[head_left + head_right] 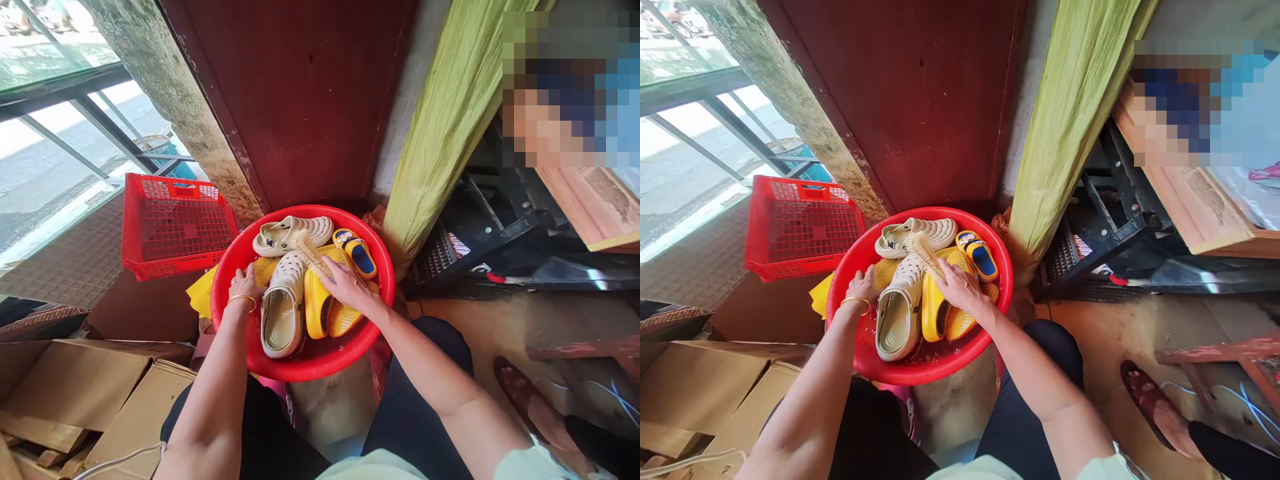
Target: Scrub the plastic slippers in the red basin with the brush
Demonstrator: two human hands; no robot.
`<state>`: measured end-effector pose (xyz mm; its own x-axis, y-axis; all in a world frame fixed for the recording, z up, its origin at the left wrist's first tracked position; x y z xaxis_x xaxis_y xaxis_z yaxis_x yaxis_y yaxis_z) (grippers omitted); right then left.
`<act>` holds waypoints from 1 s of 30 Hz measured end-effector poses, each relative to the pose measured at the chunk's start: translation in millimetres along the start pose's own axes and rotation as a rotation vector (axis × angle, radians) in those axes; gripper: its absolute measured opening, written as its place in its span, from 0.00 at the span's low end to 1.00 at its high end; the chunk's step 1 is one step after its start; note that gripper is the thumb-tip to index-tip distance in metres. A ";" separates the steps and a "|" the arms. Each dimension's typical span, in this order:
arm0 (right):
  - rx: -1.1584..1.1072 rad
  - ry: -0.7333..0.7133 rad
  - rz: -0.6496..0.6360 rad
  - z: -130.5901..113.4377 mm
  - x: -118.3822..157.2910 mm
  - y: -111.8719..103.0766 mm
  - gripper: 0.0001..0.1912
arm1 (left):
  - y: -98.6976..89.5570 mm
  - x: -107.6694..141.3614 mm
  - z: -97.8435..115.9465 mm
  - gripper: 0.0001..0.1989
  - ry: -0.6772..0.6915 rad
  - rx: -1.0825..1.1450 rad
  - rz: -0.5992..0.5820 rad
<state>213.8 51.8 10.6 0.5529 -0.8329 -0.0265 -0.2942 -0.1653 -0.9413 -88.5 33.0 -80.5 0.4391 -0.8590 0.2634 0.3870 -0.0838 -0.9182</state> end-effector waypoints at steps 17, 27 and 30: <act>0.054 -0.098 -0.084 -7.4 5.5 24.5 0.30 | -49.7 35.7 29.2 0.47 0.053 0.095 0.170; 0.121 -0.069 -0.113 -7.1 15.4 36.0 0.31 | -82.4 50.4 31.8 0.45 0.141 0.293 0.289; 0.154 -0.059 -0.149 -6.4 14.2 36.9 0.31 | -88.0 53.0 27.7 0.45 0.146 0.354 0.300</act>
<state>205.7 30.5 -22.3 0.6269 -0.7725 0.1010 -0.0863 -0.1977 -0.9765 -76.8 8.9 22.5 0.4653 -0.8827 -0.0653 0.5240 0.3342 -0.7834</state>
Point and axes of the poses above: each hand's wrist, its own x-axis away from the middle knuckle, its own y-axis out of the palm, z = x × y, the point moved 6 cm from there along -x, towards the middle knuckle, and after that the axes turned 10 degrees about x, right-handed, at the moved point
